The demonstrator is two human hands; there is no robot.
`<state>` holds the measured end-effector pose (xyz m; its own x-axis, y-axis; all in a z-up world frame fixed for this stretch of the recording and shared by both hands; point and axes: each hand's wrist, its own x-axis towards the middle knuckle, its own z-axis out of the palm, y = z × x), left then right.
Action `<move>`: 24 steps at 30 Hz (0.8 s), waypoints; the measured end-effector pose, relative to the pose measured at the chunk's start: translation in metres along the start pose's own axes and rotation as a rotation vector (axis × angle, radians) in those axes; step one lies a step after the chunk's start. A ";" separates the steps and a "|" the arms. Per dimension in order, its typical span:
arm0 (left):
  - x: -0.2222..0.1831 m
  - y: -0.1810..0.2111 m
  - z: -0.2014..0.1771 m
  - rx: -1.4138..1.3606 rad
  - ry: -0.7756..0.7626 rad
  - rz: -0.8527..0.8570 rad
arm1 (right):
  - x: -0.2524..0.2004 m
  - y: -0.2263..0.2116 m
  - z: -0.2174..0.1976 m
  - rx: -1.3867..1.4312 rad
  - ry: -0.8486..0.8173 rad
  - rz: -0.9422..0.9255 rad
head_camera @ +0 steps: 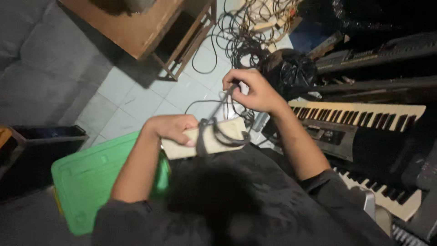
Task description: The person winds power cables and extension cords around power strips and places them into a storage bin.
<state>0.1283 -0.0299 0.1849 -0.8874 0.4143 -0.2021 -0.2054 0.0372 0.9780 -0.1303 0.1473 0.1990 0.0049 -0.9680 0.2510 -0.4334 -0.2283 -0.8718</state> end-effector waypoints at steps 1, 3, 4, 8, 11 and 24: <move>0.000 0.009 -0.001 -0.010 -0.031 0.254 | 0.000 0.025 0.005 0.141 -0.008 0.007; 0.000 0.017 0.000 -0.357 0.109 0.129 | -0.013 0.073 0.051 0.553 -0.203 -0.006; 0.000 0.016 -0.003 -0.530 0.177 0.063 | -0.021 0.088 0.088 0.282 -0.359 0.311; 0.010 -0.016 -0.030 -0.229 0.516 -0.335 | -0.080 0.076 0.142 -0.018 -0.416 0.567; 0.028 -0.073 -0.020 0.102 0.708 -0.564 | -0.086 0.035 0.113 -0.213 -0.515 0.556; 0.041 0.031 0.016 -0.309 0.017 -0.648 | 0.001 -0.049 -0.032 -0.259 -0.324 0.149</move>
<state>0.0924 0.0024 0.2078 -0.5535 0.3814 -0.7404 -0.7982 0.0109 0.6023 -0.1379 0.1610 0.2558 0.1900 -0.9805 -0.0508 -0.6623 -0.0898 -0.7439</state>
